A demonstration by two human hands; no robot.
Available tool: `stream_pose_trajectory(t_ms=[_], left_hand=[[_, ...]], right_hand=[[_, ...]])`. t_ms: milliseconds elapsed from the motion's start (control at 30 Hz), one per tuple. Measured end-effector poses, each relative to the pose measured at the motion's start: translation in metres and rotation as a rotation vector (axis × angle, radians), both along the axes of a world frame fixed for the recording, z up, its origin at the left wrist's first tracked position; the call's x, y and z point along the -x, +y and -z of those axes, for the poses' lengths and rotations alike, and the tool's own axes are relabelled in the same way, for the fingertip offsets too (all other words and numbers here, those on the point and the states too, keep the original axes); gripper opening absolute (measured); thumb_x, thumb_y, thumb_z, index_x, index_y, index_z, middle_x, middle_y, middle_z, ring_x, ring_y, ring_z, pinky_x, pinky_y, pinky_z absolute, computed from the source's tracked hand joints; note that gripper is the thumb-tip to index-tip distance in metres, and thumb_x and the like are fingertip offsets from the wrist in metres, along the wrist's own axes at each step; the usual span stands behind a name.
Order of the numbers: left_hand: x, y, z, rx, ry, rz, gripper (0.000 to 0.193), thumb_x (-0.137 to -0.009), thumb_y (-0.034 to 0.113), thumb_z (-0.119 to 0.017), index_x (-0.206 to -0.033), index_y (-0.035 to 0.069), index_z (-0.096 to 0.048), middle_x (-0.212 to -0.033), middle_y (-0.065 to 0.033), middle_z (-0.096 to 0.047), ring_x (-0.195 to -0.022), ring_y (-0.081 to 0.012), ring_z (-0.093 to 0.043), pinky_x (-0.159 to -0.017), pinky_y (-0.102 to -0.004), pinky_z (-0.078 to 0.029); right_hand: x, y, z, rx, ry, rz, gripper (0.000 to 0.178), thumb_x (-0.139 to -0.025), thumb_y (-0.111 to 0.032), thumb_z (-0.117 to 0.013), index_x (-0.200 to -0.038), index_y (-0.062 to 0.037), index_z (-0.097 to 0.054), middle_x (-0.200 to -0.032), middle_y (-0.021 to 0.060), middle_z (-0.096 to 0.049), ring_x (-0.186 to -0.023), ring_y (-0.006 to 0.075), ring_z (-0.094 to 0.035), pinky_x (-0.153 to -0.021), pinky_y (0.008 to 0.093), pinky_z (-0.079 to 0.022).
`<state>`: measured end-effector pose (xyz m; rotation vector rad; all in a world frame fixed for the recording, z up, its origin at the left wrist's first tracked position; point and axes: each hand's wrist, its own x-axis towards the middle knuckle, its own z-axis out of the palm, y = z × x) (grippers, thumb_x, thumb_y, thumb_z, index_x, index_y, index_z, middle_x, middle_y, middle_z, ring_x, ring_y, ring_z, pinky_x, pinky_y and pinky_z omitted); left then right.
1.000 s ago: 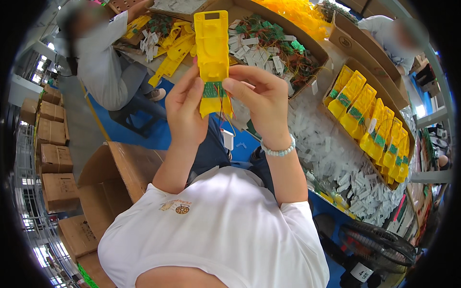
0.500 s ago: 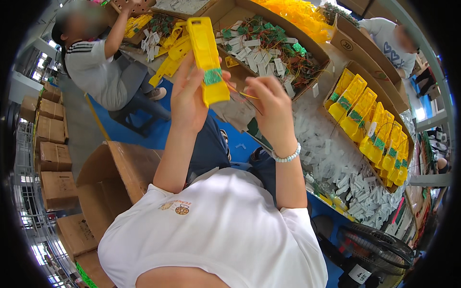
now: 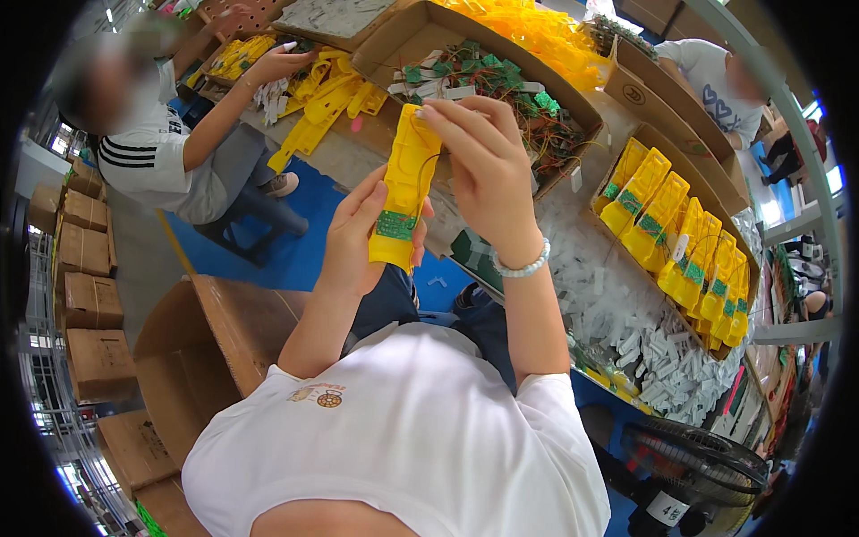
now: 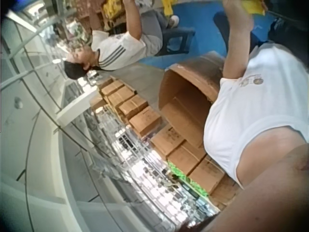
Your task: Assembling electronic circuit boards into plastic housings.
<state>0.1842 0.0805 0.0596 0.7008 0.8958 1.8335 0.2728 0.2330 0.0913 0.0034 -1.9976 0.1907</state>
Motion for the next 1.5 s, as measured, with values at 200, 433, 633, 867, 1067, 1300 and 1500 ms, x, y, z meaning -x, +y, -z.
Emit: stream_pose_trajectory(t_ms=[200,433,633,867,1067,1300,1500], left_hand=[[-0.005,-0.01,-0.005,-0.11,-0.184,0.211,0.044,-0.102,0.027,-0.037,-0.138,0.002,-0.037,-0.093,-0.0178,-0.06,-0.06,-0.0247,-0.063,-0.05,-0.0326,-0.053],[-0.005,-0.004,0.012,-0.09,0.104,0.052,0.041,-0.102,0.029,-0.037,-0.13,0.0,-0.04,-0.092,-0.0207,-0.06,-0.058,-0.0249,-0.063,-0.048,-0.0331,-0.052],[0.01,-0.003,0.035,-0.05,0.147,-0.064,0.031,-0.101,0.026,-0.042,-0.125,0.008,-0.034,-0.094,-0.0219,-0.062,-0.059,-0.0241,-0.063,-0.05,-0.0328,-0.053],[0.006,0.003,0.053,0.01,0.199,-0.096,0.028,-0.101,0.02,-0.044,-0.122,0.007,-0.03,-0.095,-0.015,-0.063,-0.065,-0.0159,-0.062,-0.058,-0.0269,-0.051],[0.004,-0.006,0.075,0.009,0.272,-0.229,0.032,-0.101,0.017,-0.042,-0.129,0.007,-0.027,-0.099,-0.0139,-0.062,-0.069,-0.0139,-0.062,-0.062,-0.0253,-0.051],[0.029,-0.029,0.094,0.051,0.235,-0.303,0.046,-0.101,0.018,-0.042,-0.143,0.005,-0.028,-0.101,-0.0132,-0.062,-0.072,-0.015,-0.063,-0.063,-0.0261,-0.051],[0.058,-0.062,0.11,0.029,0.004,-0.381,0.046,-0.1,0.025,-0.043,-0.141,0.004,-0.037,-0.103,-0.0165,-0.062,-0.073,-0.0213,-0.063,-0.064,-0.0317,-0.054]], right_hand=[[0.005,0.002,0.014,0.411,0.029,-0.132,0.026,-0.077,0.006,-0.059,-0.101,0.0003,-0.066,-0.099,0.0117,-0.066,-0.088,0.0265,-0.062,-0.074,0.0309,-0.05],[0.021,-0.015,0.056,0.883,0.021,-0.281,0.016,-0.087,-0.003,-0.06,-0.101,0.0023,-0.066,-0.094,0.0079,-0.068,-0.088,0.0132,-0.063,-0.075,0.0264,-0.05],[0.001,-0.026,0.037,1.39,-0.232,-0.809,0.025,-0.089,0.003,-0.05,-0.112,0.0033,-0.059,-0.092,0.0029,-0.063,-0.072,0.008,-0.054,-0.062,0.0226,-0.045],[0.006,-0.031,0.054,1.541,-0.03,-0.703,0.022,-0.086,0.0,-0.059,-0.108,0.0045,-0.06,-0.094,0.006,-0.064,-0.079,0.0102,-0.058,-0.068,0.0247,-0.047],[0.028,-0.043,0.064,1.633,0.04,-0.744,0.025,-0.086,0.001,-0.061,-0.11,0.0046,-0.058,-0.096,0.0066,-0.064,-0.081,0.0099,-0.058,-0.073,0.025,-0.048],[0.063,-0.051,0.076,1.446,-0.263,-0.706,0.021,-0.089,-0.003,-0.06,-0.11,0.0023,-0.057,-0.09,0.0041,-0.065,-0.075,0.0062,-0.058,-0.056,0.0199,-0.045],[0.097,-0.041,0.075,1.058,-0.788,-0.468,0.045,-0.081,-0.011,-0.07,-0.122,0.0002,-0.056,-0.104,0.0114,-0.066,-0.084,0.0139,-0.062,-0.072,0.0279,-0.051]])
